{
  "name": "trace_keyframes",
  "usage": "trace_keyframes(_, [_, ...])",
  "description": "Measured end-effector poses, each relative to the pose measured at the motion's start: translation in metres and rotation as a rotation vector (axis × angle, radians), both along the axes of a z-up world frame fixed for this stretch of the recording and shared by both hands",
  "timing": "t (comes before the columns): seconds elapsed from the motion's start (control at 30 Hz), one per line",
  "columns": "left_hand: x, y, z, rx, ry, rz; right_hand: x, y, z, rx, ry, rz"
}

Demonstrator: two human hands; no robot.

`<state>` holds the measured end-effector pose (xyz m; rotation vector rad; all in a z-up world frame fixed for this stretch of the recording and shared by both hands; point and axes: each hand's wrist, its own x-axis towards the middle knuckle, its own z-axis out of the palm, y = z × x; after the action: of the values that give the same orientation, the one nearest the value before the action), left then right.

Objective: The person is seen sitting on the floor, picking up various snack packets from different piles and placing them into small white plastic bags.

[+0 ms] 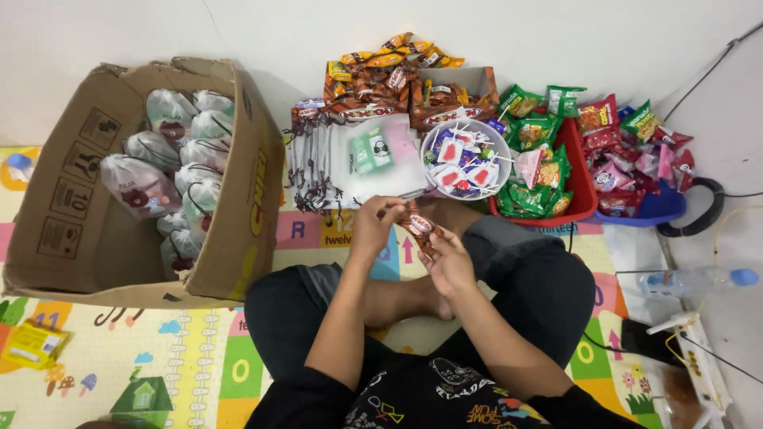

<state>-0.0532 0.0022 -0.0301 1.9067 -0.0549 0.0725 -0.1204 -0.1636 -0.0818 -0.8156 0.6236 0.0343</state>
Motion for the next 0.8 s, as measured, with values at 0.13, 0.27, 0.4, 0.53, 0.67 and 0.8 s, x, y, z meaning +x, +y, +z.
trace_keyframes(0.13, [0.004, 0.016, -0.001, 0.43, -0.242, 0.021, -0.002, -0.007, -0.036, 0.036, 0.091, -0.053])
trace_keyframes(0.27, [0.013, 0.019, 0.003, 0.598, -0.232, 0.002, 0.013, 0.0, -0.033, 0.015, 0.119, -0.057])
trace_keyframes(0.4, [0.024, 0.018, -0.006, 0.598, -0.204, 0.007, 0.029, 0.009, -0.032, 0.024, 0.098, -0.06])
trace_keyframes(0.53, [0.026, 0.015, -0.007, 0.58, -0.258, 0.039, 0.044, 0.022, -0.037, -0.017, 0.069, -0.08])
trace_keyframes(0.67, [0.021, 0.009, 0.012, 0.425, -0.316, 0.131, 0.047, 0.039, -0.042, -0.132, 0.077, -0.222])
trace_keyframes(0.8, [0.022, 0.01, 0.029, 0.373, -0.419, 0.16, 0.032, 0.052, -0.043, -0.215, 0.096, -0.219])
